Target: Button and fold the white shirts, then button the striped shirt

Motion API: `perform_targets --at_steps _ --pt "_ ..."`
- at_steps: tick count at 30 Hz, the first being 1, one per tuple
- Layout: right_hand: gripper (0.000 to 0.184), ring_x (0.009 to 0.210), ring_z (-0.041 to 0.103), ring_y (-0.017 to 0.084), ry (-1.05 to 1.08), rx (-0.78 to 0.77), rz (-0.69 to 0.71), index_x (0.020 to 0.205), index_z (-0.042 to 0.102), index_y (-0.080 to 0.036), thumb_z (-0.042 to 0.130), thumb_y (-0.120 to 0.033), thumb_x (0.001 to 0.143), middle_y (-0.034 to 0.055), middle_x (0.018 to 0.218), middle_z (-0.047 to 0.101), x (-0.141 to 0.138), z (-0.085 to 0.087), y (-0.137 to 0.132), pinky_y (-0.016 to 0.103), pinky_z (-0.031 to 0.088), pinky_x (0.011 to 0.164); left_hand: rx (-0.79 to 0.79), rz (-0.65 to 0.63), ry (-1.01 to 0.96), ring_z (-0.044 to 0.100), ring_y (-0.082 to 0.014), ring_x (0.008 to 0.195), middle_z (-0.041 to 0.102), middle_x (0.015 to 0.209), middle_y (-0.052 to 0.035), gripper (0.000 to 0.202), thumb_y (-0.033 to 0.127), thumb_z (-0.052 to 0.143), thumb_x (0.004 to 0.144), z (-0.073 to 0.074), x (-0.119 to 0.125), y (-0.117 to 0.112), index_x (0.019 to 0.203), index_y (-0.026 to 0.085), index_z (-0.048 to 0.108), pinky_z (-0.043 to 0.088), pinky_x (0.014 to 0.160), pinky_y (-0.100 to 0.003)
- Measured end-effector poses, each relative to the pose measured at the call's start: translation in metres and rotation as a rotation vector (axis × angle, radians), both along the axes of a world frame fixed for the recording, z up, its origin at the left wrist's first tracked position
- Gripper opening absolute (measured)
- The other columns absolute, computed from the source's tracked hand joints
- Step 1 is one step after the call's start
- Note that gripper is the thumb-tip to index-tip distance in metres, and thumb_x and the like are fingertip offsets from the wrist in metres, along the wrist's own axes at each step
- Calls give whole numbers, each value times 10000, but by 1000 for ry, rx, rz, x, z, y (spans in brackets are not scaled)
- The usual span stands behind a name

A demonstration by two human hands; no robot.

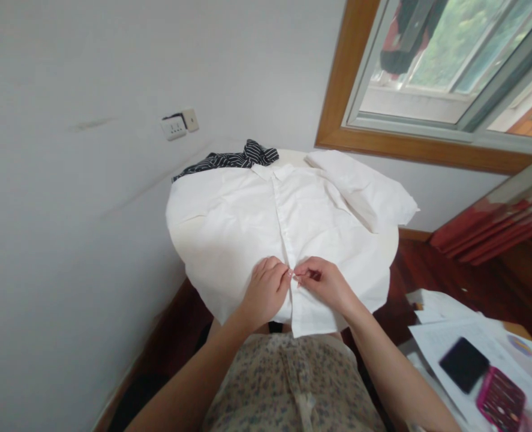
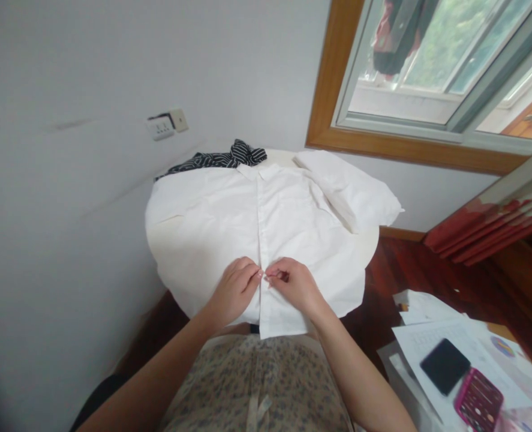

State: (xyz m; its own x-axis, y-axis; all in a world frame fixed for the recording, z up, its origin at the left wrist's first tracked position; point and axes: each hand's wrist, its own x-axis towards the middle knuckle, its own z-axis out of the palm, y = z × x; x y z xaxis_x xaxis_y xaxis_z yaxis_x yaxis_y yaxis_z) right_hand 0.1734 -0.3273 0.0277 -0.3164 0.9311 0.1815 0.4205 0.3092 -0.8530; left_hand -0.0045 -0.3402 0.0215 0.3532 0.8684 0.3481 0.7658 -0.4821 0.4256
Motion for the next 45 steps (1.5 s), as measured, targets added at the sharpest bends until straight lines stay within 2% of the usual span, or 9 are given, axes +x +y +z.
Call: perform_targets --at_steps 5,12,15,20,23,27,30,35,45 --pt "91 661 560 125 -133 99 -135 772 660 -203 584 -153 777 1 753 621 -10 1 -11 232 431 617 -8 30 -6 514 -191 859 549 832 -41 227 275 428 933 1 2 0 766 191 555 417 837 -368" --pt "75 687 566 144 -198 134 -247 748 633 -212 592 -207 810 3 760 613 -19 -2 -22 249 429 641 -2 62 -52 521 -182 810 539 774 -27 231 237 443 916 -1 4 2 706 200 532 424 787 -345" --pt "81 688 564 144 -170 125 -229 764 641 -211 593 -231 826 7 763 614 -16 -2 -23 248 428 638 -4 66 -60 520 -180 800 537 759 -24 240 224 443 909 -2 4 3 683 202 520 422 773 -338" --pt "115 710 566 143 -183 125 -113 859 633 -211 547 -283 881 8 783 623 -9 3 -19 239 424 663 -8 69 -69 513 -180 801 542 773 -30 226 206 447 898 -2 4 3 682 198 514 420 767 -335" --pt "192 693 563 145 -346 146 -106 848 586 -210 458 -321 939 9 755 612 -13 8 -17 241 401 648 -19 60 -68 511 -182 802 541 777 -32 210 182 443 886 -1 4 3 688 200 509 424 767 -337" --pt "252 746 584 168 -620 221 -95 880 556 -209 366 -341 979 47 826 623 -22 12 -17 253 380 639 -29 62 -66 513 -185 805 538 780 -31 205 172 441 878 -2 3 4 681 206 487 432 785 -347" --pt "264 764 591 174 -708 269 -73 931 554 -209 331 -337 991 61 867 628 -24 10 -16 254 377 643 -40 51 -68 521 -185 813 541 784 -29 202 166 436 876 -1 2 5 687 208 493 435 797 -349" --pt "259 766 591 163 -632 277 -42 900 561 -213 334 -305 986 43 853 641 -18 4 -12 245 374 659 -55 36 -82 525 -181 815 556 794 -31 210 187 429 892 0 1 6 698 207 508 437 794 -342" --pt "266 675 577 152 -567 148 -162 803 560 -221 365 -295 969 11 734 643 -21 6 -8 242 314 596 -11 39 -69 509 -179 823 538 796 -29 217 235 417 923 3 2 1 732 205 514 426 793 -342"
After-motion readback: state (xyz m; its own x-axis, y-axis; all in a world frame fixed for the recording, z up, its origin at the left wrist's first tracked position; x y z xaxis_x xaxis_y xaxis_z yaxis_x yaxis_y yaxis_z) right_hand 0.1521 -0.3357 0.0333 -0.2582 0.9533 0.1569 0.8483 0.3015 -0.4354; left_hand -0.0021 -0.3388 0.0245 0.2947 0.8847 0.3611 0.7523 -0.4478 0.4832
